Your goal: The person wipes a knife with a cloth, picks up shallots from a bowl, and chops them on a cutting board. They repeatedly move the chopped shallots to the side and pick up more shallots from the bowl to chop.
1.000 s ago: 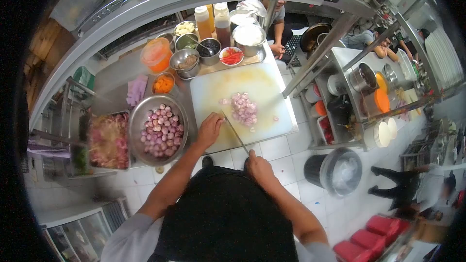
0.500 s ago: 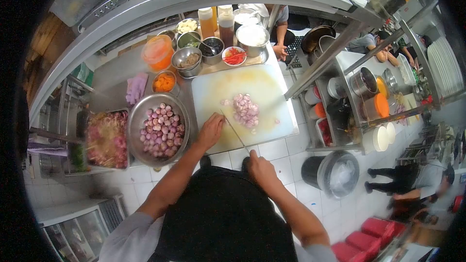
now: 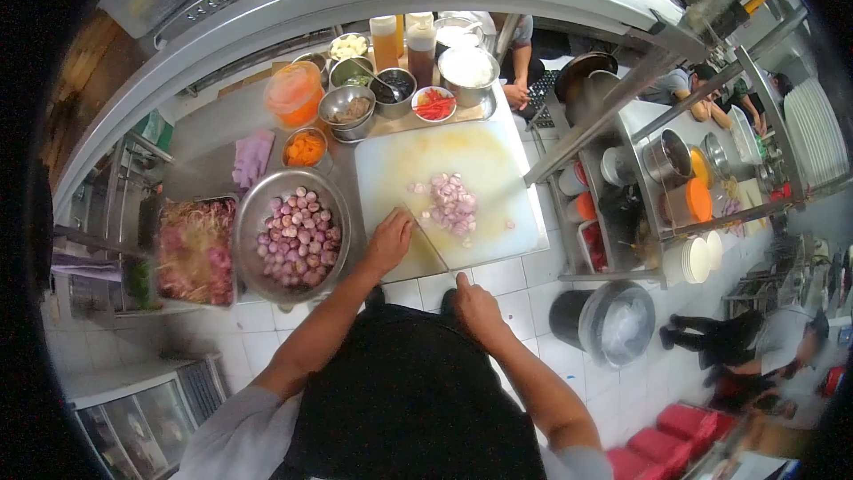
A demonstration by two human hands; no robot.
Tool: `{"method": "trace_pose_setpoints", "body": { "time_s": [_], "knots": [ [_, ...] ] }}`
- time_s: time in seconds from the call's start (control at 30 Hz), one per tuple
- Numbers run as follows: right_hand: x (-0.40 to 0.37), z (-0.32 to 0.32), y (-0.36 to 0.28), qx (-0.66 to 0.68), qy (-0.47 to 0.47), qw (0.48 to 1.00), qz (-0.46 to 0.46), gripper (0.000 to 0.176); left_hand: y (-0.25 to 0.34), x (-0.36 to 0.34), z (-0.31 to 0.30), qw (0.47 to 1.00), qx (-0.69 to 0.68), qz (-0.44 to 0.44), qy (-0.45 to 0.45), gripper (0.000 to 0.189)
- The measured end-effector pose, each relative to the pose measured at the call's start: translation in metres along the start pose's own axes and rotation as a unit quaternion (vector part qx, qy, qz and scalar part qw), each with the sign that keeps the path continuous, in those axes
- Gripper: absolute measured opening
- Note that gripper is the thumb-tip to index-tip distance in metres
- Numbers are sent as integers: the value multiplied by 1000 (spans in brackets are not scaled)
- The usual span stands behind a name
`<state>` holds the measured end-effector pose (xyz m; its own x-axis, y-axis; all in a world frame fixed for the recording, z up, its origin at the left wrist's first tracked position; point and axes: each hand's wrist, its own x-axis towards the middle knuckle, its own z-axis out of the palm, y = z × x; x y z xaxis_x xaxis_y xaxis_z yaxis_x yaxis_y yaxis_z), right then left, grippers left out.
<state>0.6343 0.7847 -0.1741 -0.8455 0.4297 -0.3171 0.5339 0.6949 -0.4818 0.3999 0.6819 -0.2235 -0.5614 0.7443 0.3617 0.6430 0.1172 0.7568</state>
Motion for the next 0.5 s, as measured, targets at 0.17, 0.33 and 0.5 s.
{"method": "trace_pose_setpoints", "body": {
  "time_s": [0.17, 0.33, 0.5],
  "knots": [
    [-8, -14, -10, 13, -1, 1000, 5, 21, 0, -1, 3, 999, -14, -29, -10, 11],
    [2, 7, 3, 18, 5, 1000, 3, 21, 1, -1, 5, 999, -11, -31, -1, 11],
    [0, -13, -2, 31, -7, 999, 6, 21, 9, -4, -3, 997, -44, -62, -4, 11]
  ]
}}
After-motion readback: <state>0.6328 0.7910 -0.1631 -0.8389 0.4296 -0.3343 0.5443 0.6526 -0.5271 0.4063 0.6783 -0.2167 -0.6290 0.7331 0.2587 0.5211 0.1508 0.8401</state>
